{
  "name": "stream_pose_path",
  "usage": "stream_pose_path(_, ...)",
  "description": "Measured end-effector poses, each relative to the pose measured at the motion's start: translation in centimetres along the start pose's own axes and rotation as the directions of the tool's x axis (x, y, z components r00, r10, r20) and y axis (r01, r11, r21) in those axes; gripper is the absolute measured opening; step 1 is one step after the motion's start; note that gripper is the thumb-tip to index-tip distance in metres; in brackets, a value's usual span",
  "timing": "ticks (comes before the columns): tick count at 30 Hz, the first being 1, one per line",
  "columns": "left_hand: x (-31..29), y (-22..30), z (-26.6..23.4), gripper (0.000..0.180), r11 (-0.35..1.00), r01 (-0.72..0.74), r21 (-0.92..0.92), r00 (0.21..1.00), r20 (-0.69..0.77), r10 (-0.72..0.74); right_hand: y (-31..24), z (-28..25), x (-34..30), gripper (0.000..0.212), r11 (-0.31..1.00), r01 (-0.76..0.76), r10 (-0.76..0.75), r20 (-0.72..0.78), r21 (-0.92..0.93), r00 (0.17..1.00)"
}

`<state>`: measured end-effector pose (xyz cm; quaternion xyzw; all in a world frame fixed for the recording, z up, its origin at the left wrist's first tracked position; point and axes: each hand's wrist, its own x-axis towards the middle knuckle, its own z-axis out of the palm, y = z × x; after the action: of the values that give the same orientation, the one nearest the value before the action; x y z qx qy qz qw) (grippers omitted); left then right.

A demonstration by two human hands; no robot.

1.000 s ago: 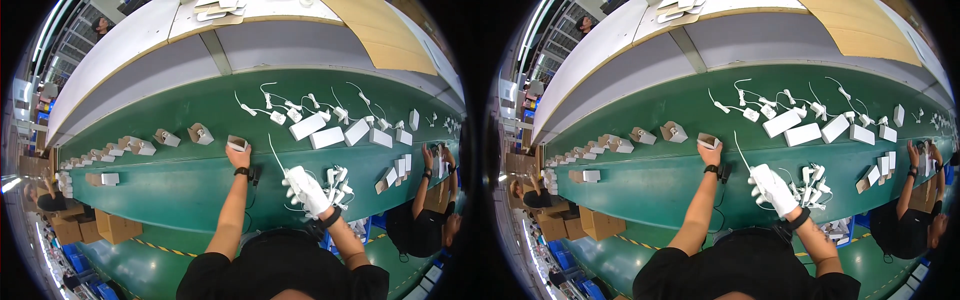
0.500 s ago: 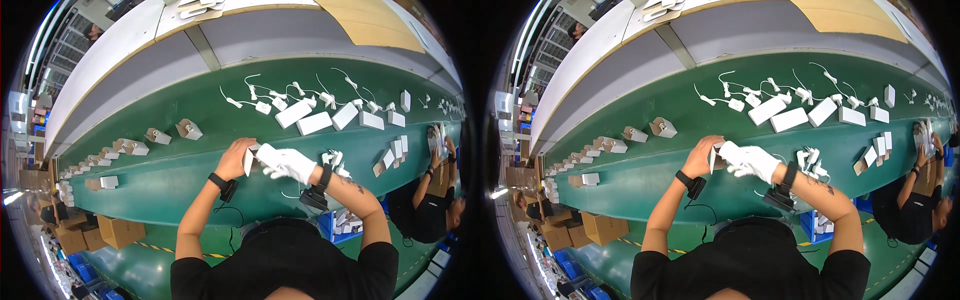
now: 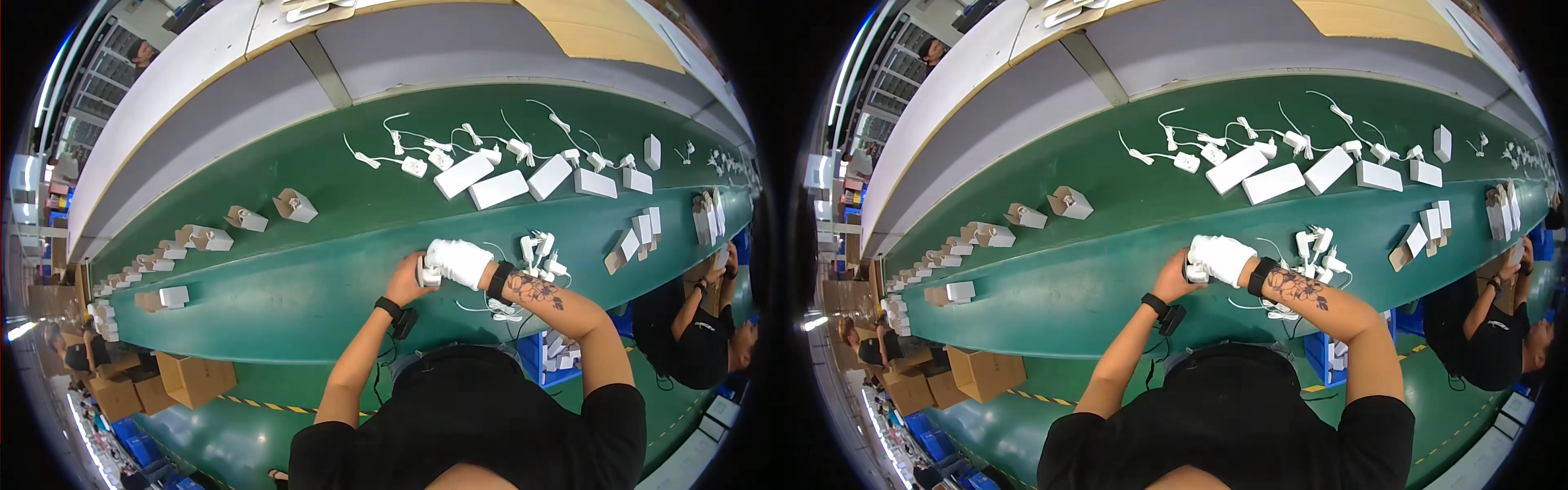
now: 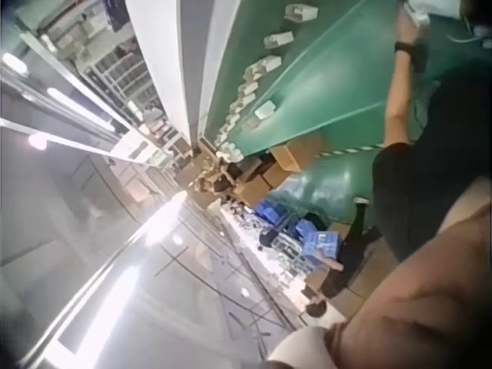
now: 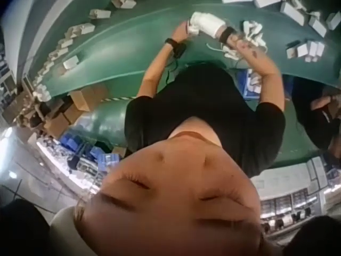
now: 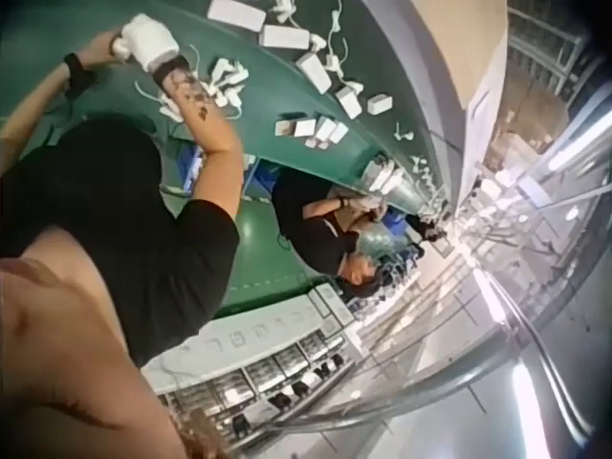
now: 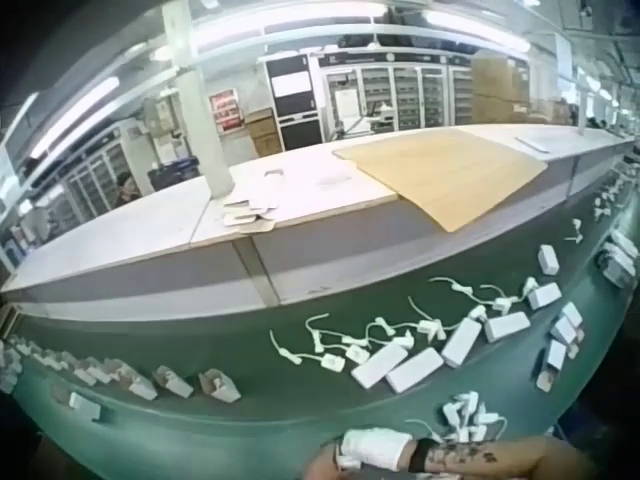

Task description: The person packages power adapters by hand, picking up an adapter and a cardboard box, inserting the adapter into the box, and placing the filled box onto the conveyor belt. This process is repeated for multiple adapters and boxes.

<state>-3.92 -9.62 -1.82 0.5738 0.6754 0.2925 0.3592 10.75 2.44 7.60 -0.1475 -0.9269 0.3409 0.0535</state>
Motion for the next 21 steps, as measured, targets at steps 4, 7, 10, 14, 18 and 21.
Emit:
stream_pose_path(4, 0.0, -0.1, 0.1, 0.074, 1.000, -0.020, -0.016, 1.000, -0.012, 0.019, 2.1, 4.2, 0.0, 0.015, 0.987, -0.134, 0.150, 0.211, -0.089, 0.966)
stream_pose_path(7, -0.1, -0.1, 0.0, 0.074, 1.000, -0.005, -0.021, 1.000, -0.014, 0.005, 2.1, 6.2, -0.6, 0.017, 0.925, 0.061, 0.020, 0.209, -0.374, 0.978)
stream_pose_path(10, 0.4, -0.5, -0.9, 0.073, 0.999, -0.038, 0.028, 0.999, -0.025, 0.039, 1.6, 4.5, 0.6, 0.021, 0.942, 0.153, -0.102, 0.179, -0.300, 0.978)
stream_pose_path(14, 1.6, -2.7, -7.0, 0.068, 0.968, -0.091, -0.235, 0.946, -0.324, 0.010, -0.9, -2.4, 5.3, 0.027, 0.955, -0.052, -0.024, -0.251, -0.293, 0.968)
stream_pose_path(18, 4.4, -4.6, -16.5, 0.069, 0.901, -0.201, -0.386, 0.799, -0.596, -0.077, 2.7, -2.8, 12.9, 0.034, 0.813, -0.431, 0.228, -0.466, -0.391, 0.855)
stream_pose_path(21, 4.0, -9.3, -18.2, 0.070, 0.933, -0.157, -0.324, 0.635, -0.757, -0.156, 3.4, -0.6, 17.9, 0.041, 0.759, -0.435, 0.441, -0.108, -0.485, 0.891)
